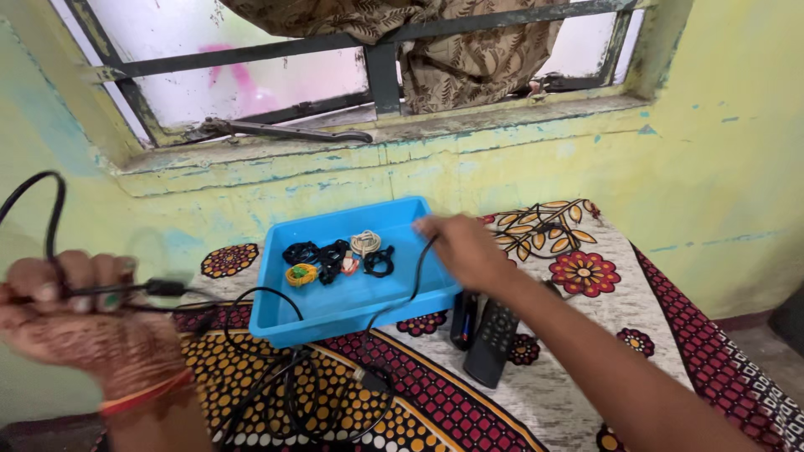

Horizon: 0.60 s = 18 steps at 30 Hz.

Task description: The person sorts various cables and small plastic components by hand in a blue tray.

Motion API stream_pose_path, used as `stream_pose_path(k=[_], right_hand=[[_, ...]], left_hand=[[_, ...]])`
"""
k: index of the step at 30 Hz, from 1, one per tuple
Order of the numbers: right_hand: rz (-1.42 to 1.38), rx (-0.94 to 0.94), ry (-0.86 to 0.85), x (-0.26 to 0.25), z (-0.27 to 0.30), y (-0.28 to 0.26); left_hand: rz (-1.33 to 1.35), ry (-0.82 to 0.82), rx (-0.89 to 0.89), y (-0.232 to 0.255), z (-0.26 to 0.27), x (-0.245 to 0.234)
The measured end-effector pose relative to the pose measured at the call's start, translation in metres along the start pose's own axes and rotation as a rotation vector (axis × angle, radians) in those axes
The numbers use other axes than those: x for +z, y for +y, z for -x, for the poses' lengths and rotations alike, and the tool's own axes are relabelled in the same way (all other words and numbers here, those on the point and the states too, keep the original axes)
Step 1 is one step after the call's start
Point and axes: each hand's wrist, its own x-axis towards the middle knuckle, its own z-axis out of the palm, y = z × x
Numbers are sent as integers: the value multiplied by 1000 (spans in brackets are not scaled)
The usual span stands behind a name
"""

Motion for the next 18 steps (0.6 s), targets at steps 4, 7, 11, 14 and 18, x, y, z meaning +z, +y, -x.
stream_pose_path(k=[4, 7, 11, 14, 18], right_hand=[[23, 226, 245, -29, -11, 45], [18, 560, 284, -38, -18, 74], [265, 339, -5, -52, -16, 88], [326, 248, -453, -45, -3, 62], [418, 211, -626, -15, 10, -3]], left_hand=[[-340, -102, -150, 4, 4, 6], [-787, 319, -344, -60, 39, 30], [-1163, 105, -658, -141, 95, 59], [-1191, -59, -701, -181, 128, 75], [-1668, -241, -719, -205, 161, 95]])
